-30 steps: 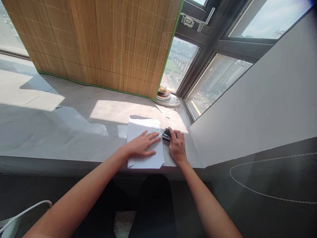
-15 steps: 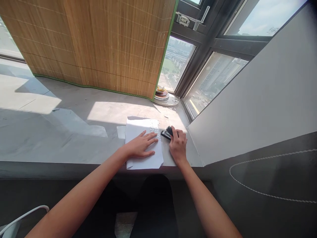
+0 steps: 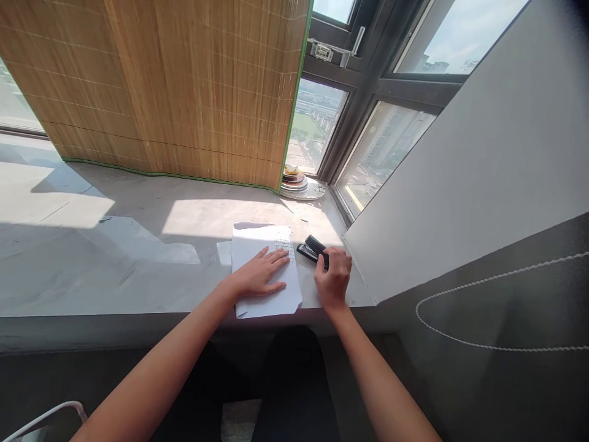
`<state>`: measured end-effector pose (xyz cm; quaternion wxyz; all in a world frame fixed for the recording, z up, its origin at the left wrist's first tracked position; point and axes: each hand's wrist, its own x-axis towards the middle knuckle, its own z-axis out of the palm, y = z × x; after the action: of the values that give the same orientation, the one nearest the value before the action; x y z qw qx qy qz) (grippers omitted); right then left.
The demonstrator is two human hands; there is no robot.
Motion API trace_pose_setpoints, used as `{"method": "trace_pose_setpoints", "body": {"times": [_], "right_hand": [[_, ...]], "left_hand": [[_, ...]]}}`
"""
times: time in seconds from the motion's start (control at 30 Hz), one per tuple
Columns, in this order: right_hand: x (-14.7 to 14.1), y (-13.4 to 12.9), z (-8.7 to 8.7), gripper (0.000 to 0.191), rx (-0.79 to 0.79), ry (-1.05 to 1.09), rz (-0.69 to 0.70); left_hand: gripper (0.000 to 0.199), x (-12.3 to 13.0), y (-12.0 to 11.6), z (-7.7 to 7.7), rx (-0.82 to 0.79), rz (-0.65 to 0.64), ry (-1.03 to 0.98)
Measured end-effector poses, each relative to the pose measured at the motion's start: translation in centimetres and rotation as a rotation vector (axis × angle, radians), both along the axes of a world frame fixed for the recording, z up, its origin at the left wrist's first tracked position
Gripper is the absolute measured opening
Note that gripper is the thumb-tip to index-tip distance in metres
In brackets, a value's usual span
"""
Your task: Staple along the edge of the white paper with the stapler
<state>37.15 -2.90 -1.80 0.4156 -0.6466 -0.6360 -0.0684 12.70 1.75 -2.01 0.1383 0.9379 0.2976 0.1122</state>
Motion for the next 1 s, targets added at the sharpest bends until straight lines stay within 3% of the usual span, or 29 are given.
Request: {"method": "trace_pose_setpoints", "body": {"times": [0.1,0.2,0.37,0.57,0.77,1.0], "right_hand": [[-1.8,-1.7,-0.3,0.018,-0.241,0.208,0.04],[-3.8,-2.2,-0.5,0.032,-0.471,0.268,0.043],[-5.6,-1.3,-0.1,0.024,-0.618,0.246,-0.029],[-6.4,-1.0,0.2,0.019,-0.566,0.14,-0.093],[-6.8,-0.3,0.4,0.027,-0.542,0.216,-0.196],[-6.5,0.4,0.0,0.035,-0.485,0.304,-0.092]], "left_hand": [[0.076,-0.1,-0.1,0.0,0.005,0.011,-0.017],[0.078,-0.1,-0.1,0.0,0.014,0.016,-0.04],[0.077,-0.1,-0.1,-0.2,0.012,0.023,-0.049],[0.076,-0.2,-0.2,-0.3,0.01,0.014,-0.041],[0.076,-0.3,-0.1,-0.8,0.042,0.021,-0.063],[0.075,-0.3,-0.1,-0.8,0.032,0.034,-0.079]]}}
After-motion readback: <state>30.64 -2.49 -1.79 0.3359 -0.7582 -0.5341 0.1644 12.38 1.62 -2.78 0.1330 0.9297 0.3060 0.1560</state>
